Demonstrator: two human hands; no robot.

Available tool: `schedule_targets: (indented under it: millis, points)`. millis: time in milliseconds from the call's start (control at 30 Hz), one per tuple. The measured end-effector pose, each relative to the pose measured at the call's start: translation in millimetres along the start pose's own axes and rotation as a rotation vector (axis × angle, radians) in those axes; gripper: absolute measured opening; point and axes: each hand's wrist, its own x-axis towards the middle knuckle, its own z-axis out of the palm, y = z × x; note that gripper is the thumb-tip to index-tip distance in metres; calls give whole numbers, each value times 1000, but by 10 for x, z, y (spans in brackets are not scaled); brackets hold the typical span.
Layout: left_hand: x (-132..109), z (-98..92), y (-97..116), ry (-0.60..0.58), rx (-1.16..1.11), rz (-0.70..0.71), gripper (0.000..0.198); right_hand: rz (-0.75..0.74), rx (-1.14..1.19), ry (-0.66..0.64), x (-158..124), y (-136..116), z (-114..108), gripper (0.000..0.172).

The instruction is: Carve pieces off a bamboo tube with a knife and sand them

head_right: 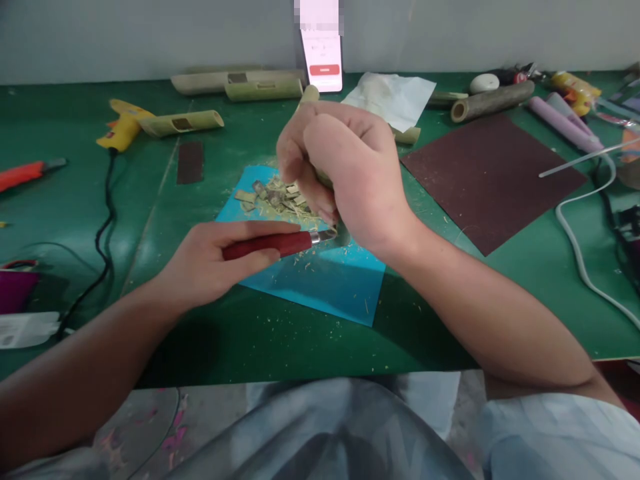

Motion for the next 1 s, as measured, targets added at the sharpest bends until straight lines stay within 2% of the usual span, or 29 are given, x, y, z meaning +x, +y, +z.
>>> schedule_targets:
  millis: [133,267,400,567,700,767,900,1000]
  points:
    - [-66,-28,90,-29,108,46,40,8,30,-21,6,2,-7,33]
    - [-55,-7,114,-60,57,8,42,-13,38,-35,17,12,11,31]
    - [-21,58,38,-54,-128,-62,38,-6,-32,52,0,1,29,31]
    - [-6,160,-74,-51,-419,-208,43,-27,-29,18,-27,-21,9,28]
    - [36,180,-102,-69,-581,-288,46,48,-76,21,-35,-34,-3,28]
    - [42,154,-81,-47,-514,-255,43,66,-93,32,-36,-35,1,28]
    - [-34,100,9,68,-141,-71,33,42,-59,58,-34,-31,24,30]
    - [-132,123,38,63,61,56,36,14,3,28,-29,-27,36,30]
